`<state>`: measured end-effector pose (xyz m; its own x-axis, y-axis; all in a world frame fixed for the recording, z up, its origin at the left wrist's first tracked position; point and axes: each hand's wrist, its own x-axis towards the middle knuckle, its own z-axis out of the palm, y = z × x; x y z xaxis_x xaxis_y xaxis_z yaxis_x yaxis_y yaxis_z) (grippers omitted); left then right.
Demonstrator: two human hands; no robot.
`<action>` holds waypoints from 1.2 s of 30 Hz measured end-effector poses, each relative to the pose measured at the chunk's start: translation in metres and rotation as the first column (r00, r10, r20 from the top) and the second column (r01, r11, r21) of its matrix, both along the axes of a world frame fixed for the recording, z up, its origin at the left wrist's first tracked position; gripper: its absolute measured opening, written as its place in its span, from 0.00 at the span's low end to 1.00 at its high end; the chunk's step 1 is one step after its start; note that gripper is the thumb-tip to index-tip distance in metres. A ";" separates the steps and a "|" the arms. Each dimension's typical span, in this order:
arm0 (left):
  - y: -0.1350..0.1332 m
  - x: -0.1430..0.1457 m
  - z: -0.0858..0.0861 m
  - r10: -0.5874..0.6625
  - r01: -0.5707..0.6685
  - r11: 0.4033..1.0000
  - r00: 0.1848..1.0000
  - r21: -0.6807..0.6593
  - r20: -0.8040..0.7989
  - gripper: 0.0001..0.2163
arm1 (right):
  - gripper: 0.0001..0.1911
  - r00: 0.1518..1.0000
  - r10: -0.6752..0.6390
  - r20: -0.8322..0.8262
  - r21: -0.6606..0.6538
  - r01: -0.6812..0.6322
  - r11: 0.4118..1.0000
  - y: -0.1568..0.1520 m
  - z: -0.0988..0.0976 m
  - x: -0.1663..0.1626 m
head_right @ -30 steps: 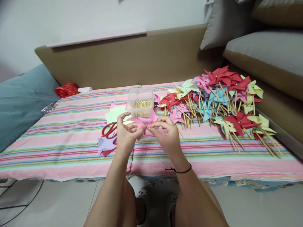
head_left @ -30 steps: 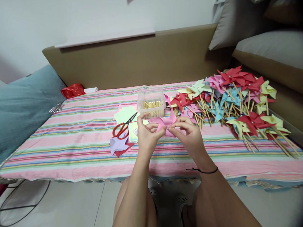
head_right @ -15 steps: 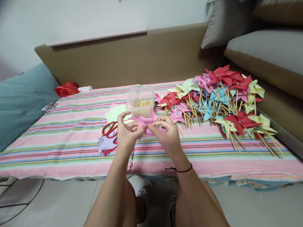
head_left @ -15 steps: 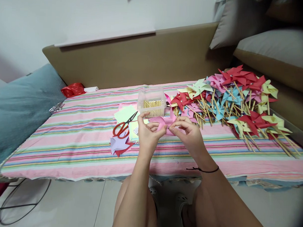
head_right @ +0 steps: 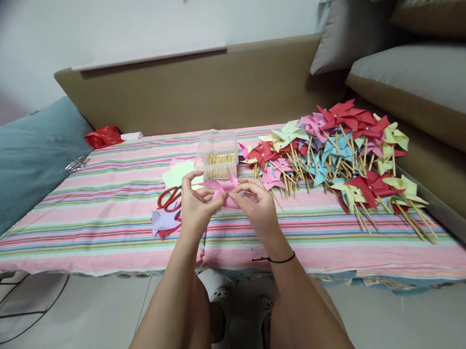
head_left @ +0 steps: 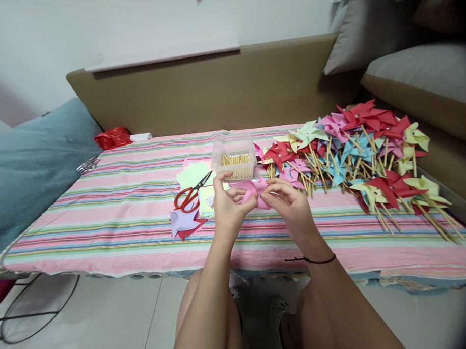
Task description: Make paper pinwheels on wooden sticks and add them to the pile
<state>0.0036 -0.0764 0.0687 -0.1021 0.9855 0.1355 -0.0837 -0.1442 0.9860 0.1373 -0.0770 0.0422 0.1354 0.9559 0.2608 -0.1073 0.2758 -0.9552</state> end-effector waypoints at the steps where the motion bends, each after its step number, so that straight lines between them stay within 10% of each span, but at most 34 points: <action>1: 0.000 0.000 0.000 -0.002 0.002 1.000 1.000 0.001 0.004 0.29 | 0.13 0.999 0.008 -0.047 -0.022 -0.009 1.000 0.000 0.001 -0.001; 8: -0.001 -0.002 0.000 -0.025 0.025 1.000 0.999 0.001 0.020 0.29 | 0.35 0.978 0.044 -0.203 -0.111 -0.068 0.992 -0.005 0.007 -0.003; 36: 0.001 -0.003 -0.001 -0.033 0.033 0.999 0.999 0.005 0.009 0.27 | 0.39 0.999 -0.043 -0.033 -0.114 0.039 0.993 -0.013 0.012 0.001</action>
<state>0.0010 -0.0755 0.0674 -0.0712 0.9876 0.1397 -0.0972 -0.1462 0.9845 0.1387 -0.0897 0.0540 0.1818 0.9725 0.1452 -0.1323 0.1705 -0.9764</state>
